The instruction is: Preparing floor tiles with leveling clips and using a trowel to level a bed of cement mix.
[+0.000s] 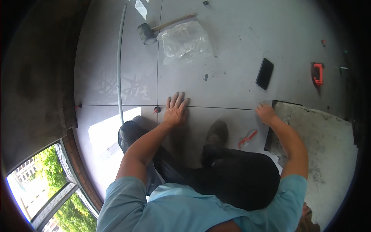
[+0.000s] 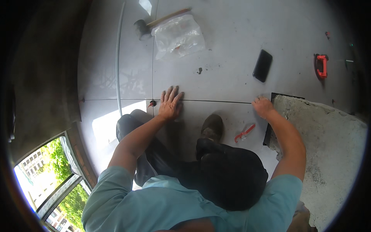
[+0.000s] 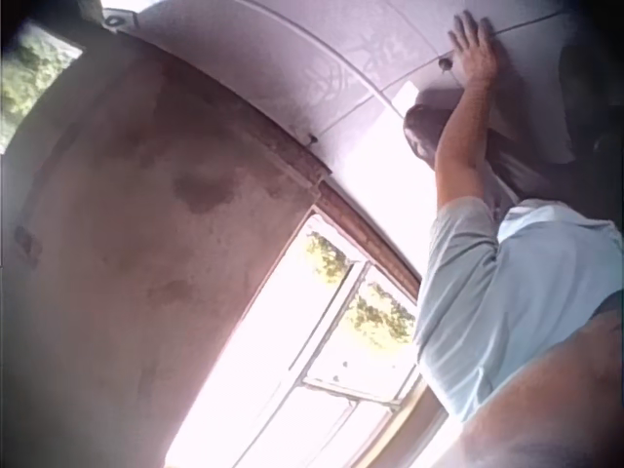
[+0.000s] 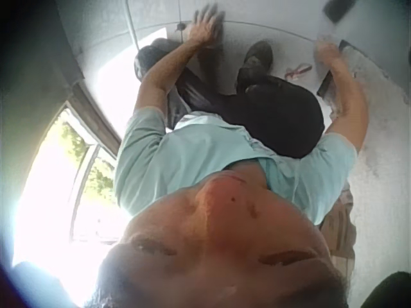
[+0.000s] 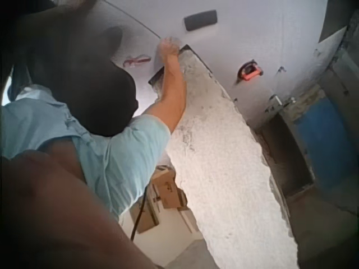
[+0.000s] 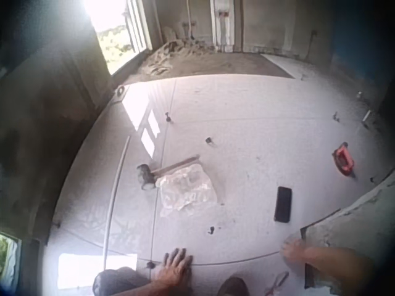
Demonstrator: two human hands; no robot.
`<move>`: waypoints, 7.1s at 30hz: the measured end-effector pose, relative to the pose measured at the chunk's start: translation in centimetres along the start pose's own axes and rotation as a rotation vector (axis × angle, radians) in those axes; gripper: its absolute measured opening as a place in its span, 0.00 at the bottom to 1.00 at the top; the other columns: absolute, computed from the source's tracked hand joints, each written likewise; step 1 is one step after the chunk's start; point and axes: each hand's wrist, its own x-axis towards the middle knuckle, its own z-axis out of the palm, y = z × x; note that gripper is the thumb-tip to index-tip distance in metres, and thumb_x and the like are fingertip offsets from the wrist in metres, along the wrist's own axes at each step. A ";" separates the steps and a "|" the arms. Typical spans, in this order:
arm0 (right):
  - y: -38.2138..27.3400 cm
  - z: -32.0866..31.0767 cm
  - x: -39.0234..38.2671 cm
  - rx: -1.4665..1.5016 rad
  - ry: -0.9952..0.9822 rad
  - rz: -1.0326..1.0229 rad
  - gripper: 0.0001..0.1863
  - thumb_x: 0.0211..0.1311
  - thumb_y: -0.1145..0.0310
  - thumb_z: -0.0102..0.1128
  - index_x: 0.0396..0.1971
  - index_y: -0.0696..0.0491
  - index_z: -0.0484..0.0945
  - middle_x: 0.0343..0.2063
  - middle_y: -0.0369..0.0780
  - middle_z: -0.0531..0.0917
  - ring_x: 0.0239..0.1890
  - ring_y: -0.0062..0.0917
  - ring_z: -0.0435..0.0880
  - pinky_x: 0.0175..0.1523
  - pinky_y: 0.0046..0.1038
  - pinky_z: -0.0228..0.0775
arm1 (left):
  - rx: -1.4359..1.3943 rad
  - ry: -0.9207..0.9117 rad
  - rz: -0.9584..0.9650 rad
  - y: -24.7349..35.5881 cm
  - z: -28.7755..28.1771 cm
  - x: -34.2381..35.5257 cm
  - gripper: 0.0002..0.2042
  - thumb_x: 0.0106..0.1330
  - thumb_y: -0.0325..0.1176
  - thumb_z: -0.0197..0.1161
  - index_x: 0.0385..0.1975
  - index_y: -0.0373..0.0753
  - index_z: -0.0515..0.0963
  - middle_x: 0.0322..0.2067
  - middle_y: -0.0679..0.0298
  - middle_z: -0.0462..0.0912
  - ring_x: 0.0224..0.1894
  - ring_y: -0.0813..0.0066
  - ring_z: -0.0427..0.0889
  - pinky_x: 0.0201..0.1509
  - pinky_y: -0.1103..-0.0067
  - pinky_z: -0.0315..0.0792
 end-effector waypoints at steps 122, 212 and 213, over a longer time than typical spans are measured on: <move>-1.5 -2.5 1.2 0.214 -0.272 0.754 0.09 0.48 0.70 0.63 0.31 0.53 0.82 0.35 0.47 0.84 0.41 0.42 0.84 0.45 0.43 0.77 | -0.248 0.479 0.189 0.7 -6.7 14.6 0.17 0.58 0.28 0.65 0.49 0.38 0.75 0.49 0.53 0.79 0.51 0.51 0.78 0.54 0.67 0.73; -14.0 -10.2 11.4 1.345 0.768 0.464 0.07 0.55 0.72 0.63 0.31 0.58 0.79 0.29 0.46 0.84 0.31 0.39 0.84 0.38 0.33 0.75 | -0.013 0.329 -0.088 -2.8 -7.8 25.0 0.14 0.64 0.30 0.51 0.43 0.38 0.83 0.44 0.46 0.82 0.48 0.47 0.81 0.56 0.65 0.72; -14.1 -9.4 11.2 1.337 0.787 0.475 0.06 0.55 0.70 0.63 0.30 0.57 0.79 0.28 0.46 0.83 0.31 0.40 0.83 0.37 0.35 0.75 | 0.024 0.204 -0.100 -2.3 -7.4 26.3 0.18 0.63 0.30 0.55 0.54 0.39 0.77 0.54 0.47 0.77 0.57 0.48 0.75 0.63 0.65 0.68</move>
